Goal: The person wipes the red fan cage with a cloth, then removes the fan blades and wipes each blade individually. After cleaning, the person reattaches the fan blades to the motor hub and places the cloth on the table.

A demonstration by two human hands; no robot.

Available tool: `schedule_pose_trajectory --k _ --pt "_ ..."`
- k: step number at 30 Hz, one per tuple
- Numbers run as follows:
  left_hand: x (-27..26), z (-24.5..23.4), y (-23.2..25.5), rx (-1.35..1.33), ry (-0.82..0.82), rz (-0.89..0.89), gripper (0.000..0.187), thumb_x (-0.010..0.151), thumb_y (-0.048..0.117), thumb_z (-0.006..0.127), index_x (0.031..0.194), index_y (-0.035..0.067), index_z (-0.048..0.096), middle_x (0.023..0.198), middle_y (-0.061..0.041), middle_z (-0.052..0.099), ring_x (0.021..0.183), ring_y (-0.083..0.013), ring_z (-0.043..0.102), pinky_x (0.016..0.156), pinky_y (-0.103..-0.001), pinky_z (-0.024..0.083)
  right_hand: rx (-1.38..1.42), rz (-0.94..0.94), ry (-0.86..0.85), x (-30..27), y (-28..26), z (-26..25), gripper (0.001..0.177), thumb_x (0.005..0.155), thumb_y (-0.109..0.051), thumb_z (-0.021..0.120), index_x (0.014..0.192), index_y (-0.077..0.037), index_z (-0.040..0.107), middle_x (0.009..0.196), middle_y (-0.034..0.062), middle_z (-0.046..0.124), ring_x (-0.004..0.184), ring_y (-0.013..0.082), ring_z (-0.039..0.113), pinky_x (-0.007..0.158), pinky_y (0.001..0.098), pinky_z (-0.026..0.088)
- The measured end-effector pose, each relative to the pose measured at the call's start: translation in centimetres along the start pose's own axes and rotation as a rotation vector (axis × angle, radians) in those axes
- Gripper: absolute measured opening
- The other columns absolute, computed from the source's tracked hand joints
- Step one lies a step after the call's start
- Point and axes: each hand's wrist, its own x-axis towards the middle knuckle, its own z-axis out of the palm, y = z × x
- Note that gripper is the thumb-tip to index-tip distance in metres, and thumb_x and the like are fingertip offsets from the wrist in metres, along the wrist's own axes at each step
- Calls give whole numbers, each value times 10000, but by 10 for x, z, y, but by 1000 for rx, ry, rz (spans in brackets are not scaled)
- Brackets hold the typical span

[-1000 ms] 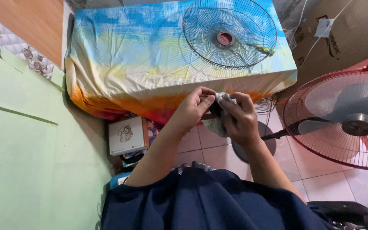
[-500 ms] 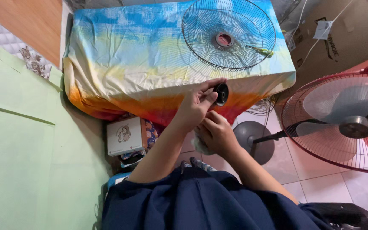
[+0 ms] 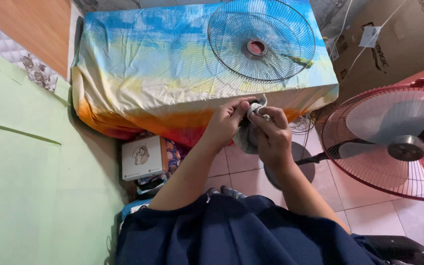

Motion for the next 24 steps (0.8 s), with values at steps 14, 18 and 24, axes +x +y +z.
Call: schedule_pose_trajectory --k 14,18,24 --pt "1 0 -11 -215 30 -266 409 1071 359 512 1208 7 672 961 -23 703 832 -99 649 766 -281 566 -105 -60 11 -2 1 -8 193 878 33 701 1060 -10 750 1153 194 626 1013 325 669 847 386 571" --pt "1 -14 1 -150 50 -196 436 1092 366 510 1178 -19 696 976 -44 712 856 -118 665 786 -289 576 -101 -114 -112 -7 9 -7 236 782 67 652 998 20 735 1176 173 671 1063 335 673 911 420 567" --pt "-4 -23 13 -85 30 -175 384 1064 312 546 1246 -1 676 1025 -59 712 907 -139 667 823 -329 602 -150 305 70 7 25 -30 278 863 23 618 1110 3 744 1208 153 696 1094 270 718 946 384 595"
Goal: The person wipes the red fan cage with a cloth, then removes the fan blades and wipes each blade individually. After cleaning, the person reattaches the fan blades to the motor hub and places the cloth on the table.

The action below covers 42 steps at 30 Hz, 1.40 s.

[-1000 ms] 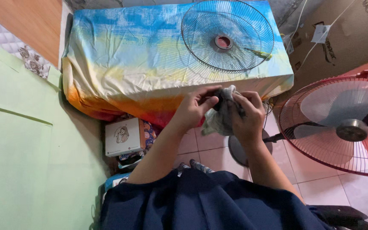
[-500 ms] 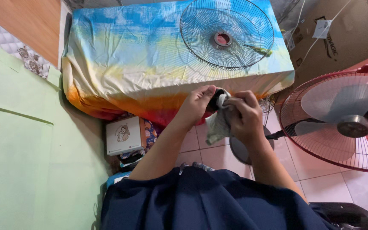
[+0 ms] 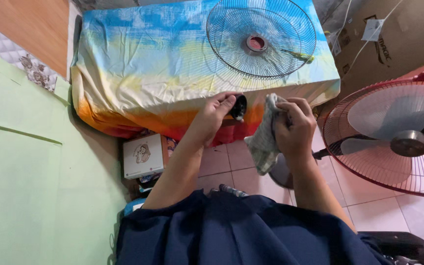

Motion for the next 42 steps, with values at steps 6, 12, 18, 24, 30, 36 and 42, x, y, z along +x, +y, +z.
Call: schedule_pose_trajectory --k 6,12,18,24,30,36,42 --pt "9 16 -15 -195 49 -173 384 1079 321 470 1231 14 644 1056 -60 703 936 -165 694 844 -344 614 46 -453 -167 -9 -26 22 658 715 2 649 1369 17 587 1388 216 578 1276 426 571 1097 523 461" --pt "5 14 -15 28 16 35 341 1073 217 561 1299 -24 644 1143 -76 708 1020 -147 653 927 -303 556 -44 -404 -174 -10 -12 33 596 821 43 633 1406 0 528 1480 243 521 1287 451 555 1086 499 484" --pt "2 18 1 -47 -18 88 392 995 25 638 1380 -24 582 1213 -102 672 1095 -161 648 983 -310 539 -49 -140 -307 -8 6 26 408 846 -34 737 1234 -66 612 1218 155 650 1112 362 688 943 412 580" --pt "-2 17 7 -54 -125 74 458 983 -48 621 1425 6 516 1340 -101 617 1265 -168 582 1108 -315 466 35 -329 -49 -3 -8 17 580 838 41 616 1410 66 527 1331 240 588 1178 448 645 1009 475 552" --pt "2 30 -11 -124 -96 137 434 985 -52 603 1400 26 503 1316 -71 599 1244 -167 569 1090 -313 465 7 -230 -151 -12 -25 28 433 902 -22 664 1314 75 574 1306 293 561 1027 469 656 830 462 562" --pt "11 8 -16 -21 19 170 389 1040 69 625 1415 16 533 1197 -74 618 1050 -137 595 929 -300 539 19 105 -407 -21 -18 11 267 840 -116 642 1084 -18 597 921 222 686 848 364 728 776 432 565" --pt "8 14 -18 93 -94 99 467 1045 331 636 1390 18 606 1126 -84 696 1011 -123 651 902 -291 565 99 162 -353 5 3 -12 281 930 -51 467 1208 -42 503 980 221 678 898 323 692 838 421 533"
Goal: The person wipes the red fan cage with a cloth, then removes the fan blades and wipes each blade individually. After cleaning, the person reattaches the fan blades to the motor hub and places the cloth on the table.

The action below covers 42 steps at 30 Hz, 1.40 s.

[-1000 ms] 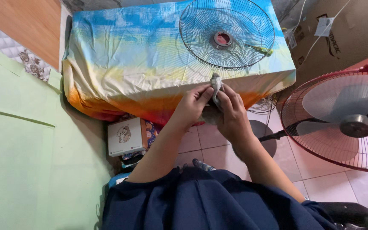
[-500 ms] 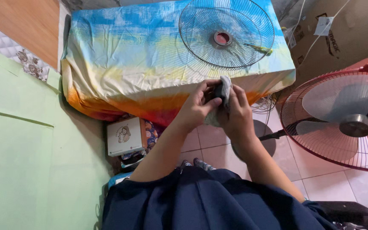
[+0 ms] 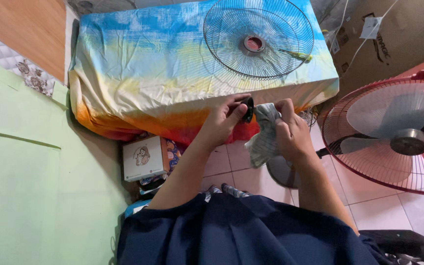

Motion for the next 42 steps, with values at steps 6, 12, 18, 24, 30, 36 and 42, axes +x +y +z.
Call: schedule_pose_trajectory --k 6,12,18,24,30,36,42 --pt "-3 22 -18 173 -3 -31 498 1012 331 594 1444 84 558 1200 -71 630 1003 -157 647 820 -326 602 360 -99 156 6 6 -2 554 853 -56 624 1371 -78 428 1181 58 588 929 138 656 734 286 590" --pt "8 33 -27 188 148 -128 399 1069 328 581 1298 2 592 1073 -188 635 903 -223 651 744 -351 598 13 -31 391 -4 17 -28 157 900 -55 817 973 53 729 878 99 647 793 133 600 714 287 483" --pt "13 87 -9 541 95 146 516 750 148 835 1193 0 615 1011 -132 689 945 -177 677 822 -329 547 208 -185 300 -15 31 -42 153 993 -81 724 1092 34 738 1014 108 720 907 101 648 797 269 509" --pt "23 94 3 393 62 0 287 787 43 785 1047 34 664 898 -68 716 846 -126 671 778 -295 556 -166 151 351 -19 48 -84 210 976 -215 743 1048 -18 739 778 126 688 688 204 696 653 346 505" --pt "34 105 0 417 197 33 242 801 36 801 1006 34 672 857 -46 725 813 -107 673 754 -277 552 -276 67 32 -27 76 -117 713 758 -366 840 1345 -90 545 894 190 700 779 312 693 724 421 537" --pt "28 123 -1 410 188 123 286 816 39 812 1058 43 660 937 -43 729 887 -105 685 804 -281 563 -642 -163 -41 -30 93 -128 1084 582 -385 934 1500 -168 400 1461 236 503 1333 442 434 1059 570 323" --pt "16 151 -9 363 -36 230 354 818 25 823 1114 49 631 1023 -56 683 986 -135 669 914 -290 551 -172 -470 -67 -36 91 -110 1056 648 -261 904 1544 -6 406 1551 234 462 1468 514 329 1181 565 280"
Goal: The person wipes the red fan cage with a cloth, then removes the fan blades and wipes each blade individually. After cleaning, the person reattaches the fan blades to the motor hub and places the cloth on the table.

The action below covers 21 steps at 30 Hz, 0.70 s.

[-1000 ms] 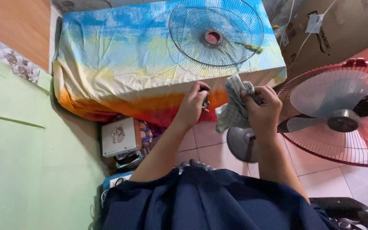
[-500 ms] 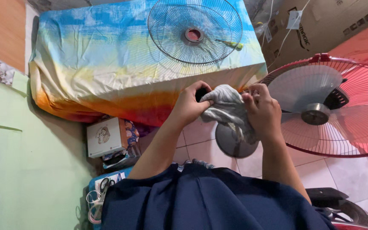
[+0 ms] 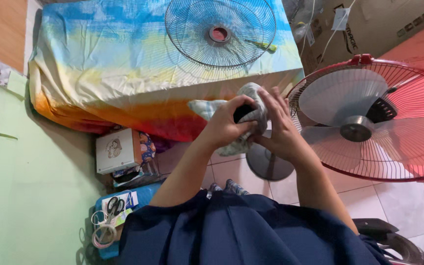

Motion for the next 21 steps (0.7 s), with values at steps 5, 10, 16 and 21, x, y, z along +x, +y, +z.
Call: schedule_pose_trajectory --k 5,10,16,21 --pt "-1 10 -11 -235 175 -26 326 928 58 759 1189 58 565 1071 -46 628 983 -140 636 872 -317 563 65 289 119 -5 -9 -1 412 705 -84 807 1090 -17 674 1094 190 665 1000 324 672 871 382 536" --pt "-1 7 -40 -670 206 -283 371 1029 375 342 1288 132 445 1077 -51 643 928 -129 649 729 -339 593 40 275 422 -4 -14 -13 259 786 24 652 1043 38 628 1081 205 640 992 340 652 891 419 523" --pt "-8 27 -57 -372 118 -188 333 1117 248 360 1370 48 442 1186 -88 580 1033 -147 599 910 -320 542 65 234 267 -7 -27 0 369 852 -58 720 1140 45 512 1061 198 567 936 326 615 851 424 516" --pt "-8 20 -35 -494 20 -189 306 1132 180 432 1397 44 499 1225 -72 614 1120 -125 594 1016 -298 506 -36 -103 198 -2 -32 14 342 952 -9 652 1270 40 536 1316 228 492 1108 418 608 966 476 540"
